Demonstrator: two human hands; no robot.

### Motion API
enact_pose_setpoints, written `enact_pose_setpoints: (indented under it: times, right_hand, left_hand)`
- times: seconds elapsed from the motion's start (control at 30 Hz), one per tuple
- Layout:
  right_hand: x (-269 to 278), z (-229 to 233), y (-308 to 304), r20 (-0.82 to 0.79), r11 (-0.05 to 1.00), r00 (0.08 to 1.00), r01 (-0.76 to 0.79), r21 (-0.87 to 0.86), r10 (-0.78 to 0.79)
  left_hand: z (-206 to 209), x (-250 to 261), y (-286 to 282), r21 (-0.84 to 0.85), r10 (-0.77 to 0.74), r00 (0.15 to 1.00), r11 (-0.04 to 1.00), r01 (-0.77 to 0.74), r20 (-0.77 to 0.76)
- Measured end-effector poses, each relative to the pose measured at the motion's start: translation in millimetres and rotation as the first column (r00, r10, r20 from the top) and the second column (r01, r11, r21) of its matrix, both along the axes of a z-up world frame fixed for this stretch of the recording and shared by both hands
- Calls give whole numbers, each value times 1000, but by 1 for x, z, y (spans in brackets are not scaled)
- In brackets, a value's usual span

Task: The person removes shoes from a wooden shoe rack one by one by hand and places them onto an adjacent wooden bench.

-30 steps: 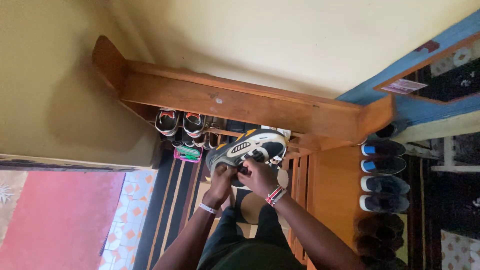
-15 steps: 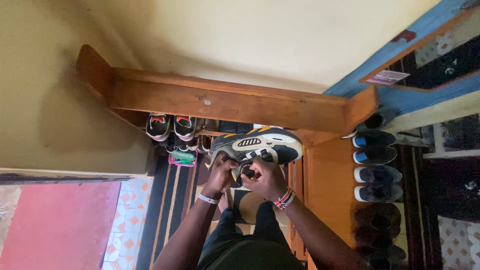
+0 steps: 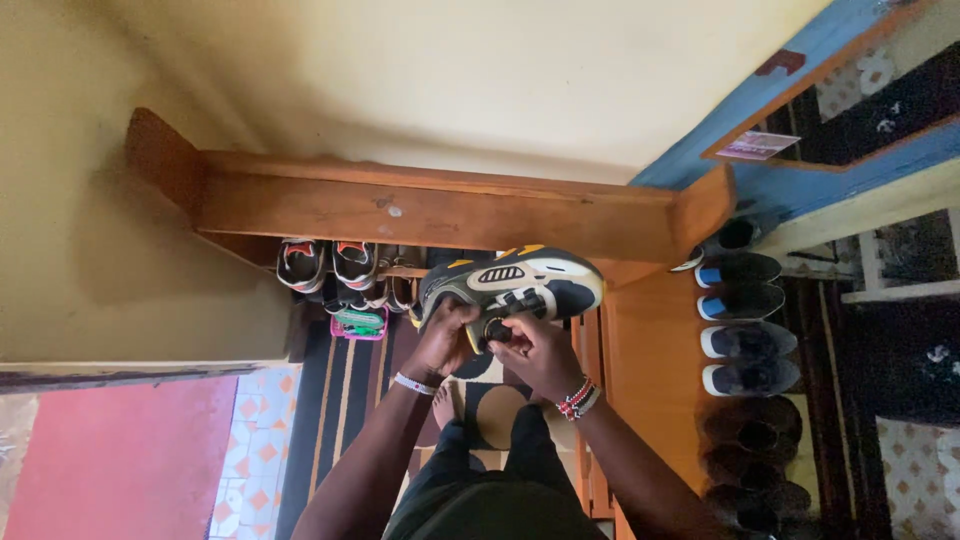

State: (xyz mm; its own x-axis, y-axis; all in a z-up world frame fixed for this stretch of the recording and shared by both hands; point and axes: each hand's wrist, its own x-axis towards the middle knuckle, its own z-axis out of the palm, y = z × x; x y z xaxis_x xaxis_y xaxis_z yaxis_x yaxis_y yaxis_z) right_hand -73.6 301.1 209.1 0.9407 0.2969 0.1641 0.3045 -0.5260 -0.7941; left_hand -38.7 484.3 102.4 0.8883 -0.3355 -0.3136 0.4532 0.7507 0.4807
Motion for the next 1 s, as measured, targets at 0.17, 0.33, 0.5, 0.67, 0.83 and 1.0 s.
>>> enact_pose_setpoints:
  times: [0.17,0.33,0.5,0.67,0.83,1.0]
  right_hand:
    - [-1,-13,-12,-38,997,998,43,58,-41]
    - [-2,-35,-45,-38,900,930,363,240,-365]
    - [1,-26,-90,133,730,721,648,218,-680]
    - [12,-29,-129,-40,754,801,578,313,-598]
    - [13,-39,-162,-183,722,755,655,223,-629]
    - [4,-49,-199,-186,669,707,706,230,-682]
  left_hand:
    - [21,5,-14,42,-38,990,999,32,137]
    - [38,4,-26,-129,-25,993,991,40,116]
    - [38,3,-39,-215,-102,993,970,114,65]
    - [33,0,-54,-289,-236,970,934,211,-52]
    - [18,-8,-73,-146,-244,970,960,238,-19]
    - [9,-11,-114,232,-274,961,938,259,32]
